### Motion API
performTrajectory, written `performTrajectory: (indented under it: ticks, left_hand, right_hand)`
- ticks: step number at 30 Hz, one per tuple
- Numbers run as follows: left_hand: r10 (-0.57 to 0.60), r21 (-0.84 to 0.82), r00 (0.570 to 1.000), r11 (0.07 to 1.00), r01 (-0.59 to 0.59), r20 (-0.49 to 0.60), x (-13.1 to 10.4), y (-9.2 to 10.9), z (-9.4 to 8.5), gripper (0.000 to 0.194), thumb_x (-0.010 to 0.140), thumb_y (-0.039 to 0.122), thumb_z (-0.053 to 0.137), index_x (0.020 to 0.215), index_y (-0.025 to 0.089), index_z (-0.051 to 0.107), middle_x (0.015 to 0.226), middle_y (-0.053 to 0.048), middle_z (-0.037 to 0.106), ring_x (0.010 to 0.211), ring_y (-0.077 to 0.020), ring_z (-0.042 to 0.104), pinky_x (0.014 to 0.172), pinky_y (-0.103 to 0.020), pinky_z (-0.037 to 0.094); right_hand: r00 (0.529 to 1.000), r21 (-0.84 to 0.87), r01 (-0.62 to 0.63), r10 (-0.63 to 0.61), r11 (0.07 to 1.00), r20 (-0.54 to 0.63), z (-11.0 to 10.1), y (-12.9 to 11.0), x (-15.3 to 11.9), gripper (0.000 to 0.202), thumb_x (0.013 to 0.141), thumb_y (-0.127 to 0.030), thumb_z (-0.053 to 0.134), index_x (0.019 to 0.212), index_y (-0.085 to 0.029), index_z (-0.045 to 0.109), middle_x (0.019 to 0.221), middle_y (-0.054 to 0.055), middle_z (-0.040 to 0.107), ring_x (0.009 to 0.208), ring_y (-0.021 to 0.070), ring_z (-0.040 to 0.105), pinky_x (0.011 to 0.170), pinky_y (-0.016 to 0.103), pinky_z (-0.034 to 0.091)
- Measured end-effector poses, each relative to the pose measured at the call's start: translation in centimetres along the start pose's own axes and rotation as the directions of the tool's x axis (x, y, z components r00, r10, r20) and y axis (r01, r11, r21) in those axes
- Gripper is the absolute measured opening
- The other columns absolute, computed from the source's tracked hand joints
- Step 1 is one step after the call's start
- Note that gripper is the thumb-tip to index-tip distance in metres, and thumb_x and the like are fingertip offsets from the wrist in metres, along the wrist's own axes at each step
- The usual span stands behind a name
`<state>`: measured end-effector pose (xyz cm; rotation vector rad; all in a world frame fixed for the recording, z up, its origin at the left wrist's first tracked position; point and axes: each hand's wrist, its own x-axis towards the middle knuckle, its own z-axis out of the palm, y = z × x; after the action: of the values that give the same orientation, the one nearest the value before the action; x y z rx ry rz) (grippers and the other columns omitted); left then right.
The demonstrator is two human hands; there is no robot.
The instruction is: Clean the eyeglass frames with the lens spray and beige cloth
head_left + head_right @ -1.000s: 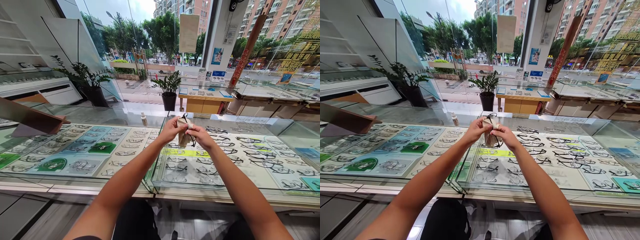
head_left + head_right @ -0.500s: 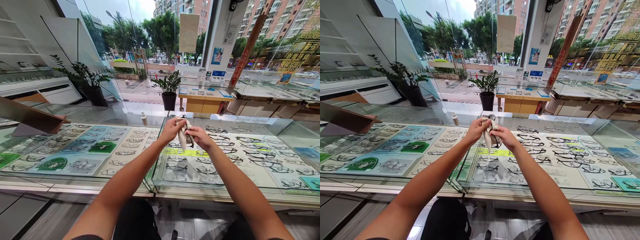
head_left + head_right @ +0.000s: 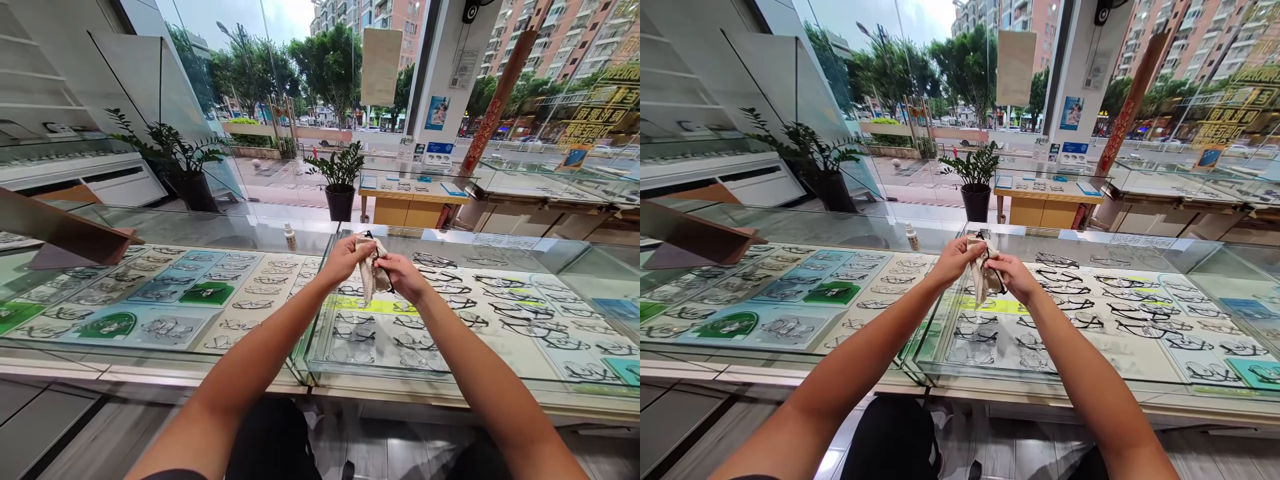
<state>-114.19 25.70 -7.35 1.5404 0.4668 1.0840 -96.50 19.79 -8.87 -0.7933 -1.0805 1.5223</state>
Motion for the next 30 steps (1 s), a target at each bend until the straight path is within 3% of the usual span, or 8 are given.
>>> performTrajectory:
  ticks: [5,8,12,17,22,27,30]
  left_hand:
    - [0.028,-0.065,0.994,0.998,-0.021,0.103,0.4,0.2,-0.5,0.057,0.09,0.07,0.079,0.09,0.014,0.077,0.08,-0.006,0.076,0.073,-0.0183,0.069,0.075,-0.031,0.056]
    - [0.024,-0.113,0.995,0.994,-0.013,0.094,0.4,0.2,-0.5,0.051,0.082,0.061,0.09,0.099,0.014,0.077,0.089,-0.007,0.078,0.08,-0.0182,0.07,0.08,-0.031,0.056]
    - [0.012,-0.074,1.0,0.997,-0.011,0.012,0.1,0.0,-0.1,0.052,0.07,0.053,0.1,0.094,0.015,0.073,0.082,-0.002,0.075,0.072,-0.0138,0.065,0.071,-0.026,0.051]
    - [0.012,-0.003,0.994,1.0,-0.012,-0.11,0.0,0.0,0.2,0.061,0.083,0.075,0.081,0.08,0.016,0.071,0.067,0.0,0.067,0.058,-0.0124,0.056,0.057,-0.026,0.044]
    - [0.02,-0.082,0.981,0.996,-0.036,-0.194,0.9,-0.6,-0.4,0.063,0.079,0.078,0.084,0.086,0.015,0.073,0.073,-0.001,0.071,0.067,-0.0142,0.062,0.067,-0.028,0.052]
    - [0.046,-0.108,0.905,0.989,-0.101,-0.423,2.0,-1.0,-2.7,0.062,0.079,0.077,0.084,0.091,0.018,0.07,0.077,0.001,0.067,0.068,-0.0113,0.057,0.068,-0.026,0.049]
    - [0.121,0.078,0.861,0.992,-0.095,-0.494,2.1,-0.3,-4.3,0.055,0.09,0.072,0.074,0.1,0.019,0.073,0.074,0.002,0.062,0.067,-0.0121,0.053,0.066,-0.027,0.043]
  right_hand:
    - [1.0,-0.023,0.016,-0.016,1.0,-0.005,-0.3,-0.5,-0.2,0.038,0.064,-0.048,0.1,0.076,-0.019,0.079,0.081,0.004,0.073,0.072,0.015,0.059,0.069,0.03,0.045]
    - [0.999,-0.026,0.039,-0.04,0.999,-0.033,-0.5,-0.6,-0.1,0.041,0.063,-0.05,0.101,0.078,-0.019,0.079,0.082,0.003,0.071,0.075,0.015,0.058,0.072,0.03,0.045]
    - [0.997,-0.104,0.077,-0.08,0.992,-0.024,-0.3,-0.1,0.1,0.043,0.065,-0.053,0.1,0.082,-0.019,0.08,0.086,0.002,0.071,0.081,0.0163,0.058,0.077,0.032,0.044]
    - [0.994,-0.165,0.111,-0.111,0.98,0.012,0.3,0.6,0.1,0.046,0.065,-0.058,0.1,0.084,-0.021,0.082,0.092,0.002,0.073,0.09,0.0188,0.061,0.09,0.035,0.045]
    - [0.992,-0.102,0.112,-0.118,0.988,-0.05,0.0,0.1,0.1,0.045,0.067,-0.058,0.099,0.085,-0.021,0.079,0.093,0.002,0.072,0.089,0.0182,0.059,0.086,0.033,0.047]
    - [0.961,-0.124,0.251,-0.263,0.96,-0.086,-0.8,-0.9,0.1,0.035,0.075,-0.053,0.094,0.084,-0.023,0.078,0.131,0.007,0.074,0.113,0.0221,0.063,0.103,0.035,0.048]
    - [0.944,-0.183,0.294,-0.315,0.938,-0.098,-1.0,-1.3,0.2,0.032,0.079,-0.053,0.091,0.082,-0.024,0.077,0.13,0.008,0.077,0.126,0.0251,0.063,0.116,0.038,0.042]
